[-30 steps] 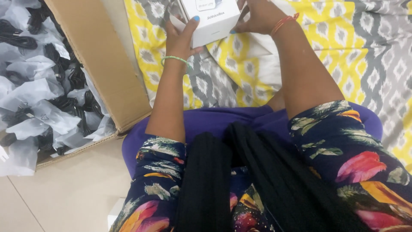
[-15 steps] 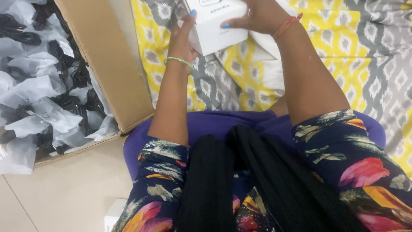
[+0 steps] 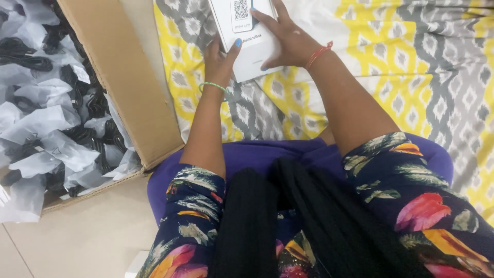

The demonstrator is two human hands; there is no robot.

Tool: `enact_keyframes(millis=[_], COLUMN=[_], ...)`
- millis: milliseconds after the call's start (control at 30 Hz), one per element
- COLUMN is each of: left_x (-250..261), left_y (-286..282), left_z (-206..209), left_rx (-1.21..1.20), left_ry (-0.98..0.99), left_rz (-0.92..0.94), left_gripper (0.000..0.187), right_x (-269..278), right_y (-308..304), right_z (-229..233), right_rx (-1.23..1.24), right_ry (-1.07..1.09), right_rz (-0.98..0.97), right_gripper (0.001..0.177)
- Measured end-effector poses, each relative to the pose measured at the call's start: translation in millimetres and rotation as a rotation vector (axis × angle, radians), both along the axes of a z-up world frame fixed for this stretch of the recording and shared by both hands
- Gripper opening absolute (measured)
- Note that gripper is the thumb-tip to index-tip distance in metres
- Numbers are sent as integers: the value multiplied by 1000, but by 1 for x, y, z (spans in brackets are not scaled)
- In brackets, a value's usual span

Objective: The person packs small electronic items or accessories into white boxes.

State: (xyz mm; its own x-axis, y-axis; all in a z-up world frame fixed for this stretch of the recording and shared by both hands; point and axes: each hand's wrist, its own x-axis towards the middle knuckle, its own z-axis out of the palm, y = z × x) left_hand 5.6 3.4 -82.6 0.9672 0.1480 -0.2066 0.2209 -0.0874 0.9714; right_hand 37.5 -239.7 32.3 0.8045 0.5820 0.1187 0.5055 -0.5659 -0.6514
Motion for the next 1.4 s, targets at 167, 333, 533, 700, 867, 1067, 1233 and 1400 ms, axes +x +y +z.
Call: enact_keyframes(millis=[167, 333, 533, 700, 867, 1067, 1233, 1400], left_x=[-2, -5, -9, -17, -45, -65, -13, 15], left_y=[5, -22, -151, -356, -573, -619, -520, -273], left_z=[67, 130, 147, 133, 24, 24, 48, 134], left_rx=[284, 94, 197, 82, 169, 618, 394, 437], left_ry=[-187, -267, -571, -697, -615, -198, -455, -675], left_rz=[-70, -139, -332, -681, -1085, -1446, -1122, -691], left_gripper=[97, 84, 83, 94, 108, 119, 94, 63], right_x=[10, 7, -77, -183, -257, -266, -217, -145], right_y=[-12, -47, -154, -298, -417, -462, -427, -320], right_z=[33, 102, 156, 149, 34, -51, -3, 76], right_rx=[119, -107, -151, -244, -414, -501, -592, -580], right_ry=[-58, 356, -74, -242, -246, 179, 65, -100], right_rz=[51, -117, -144, -460, -929, -1202, -1322, -753], right_gripper=[104, 86, 107, 107, 100, 101, 124, 110])
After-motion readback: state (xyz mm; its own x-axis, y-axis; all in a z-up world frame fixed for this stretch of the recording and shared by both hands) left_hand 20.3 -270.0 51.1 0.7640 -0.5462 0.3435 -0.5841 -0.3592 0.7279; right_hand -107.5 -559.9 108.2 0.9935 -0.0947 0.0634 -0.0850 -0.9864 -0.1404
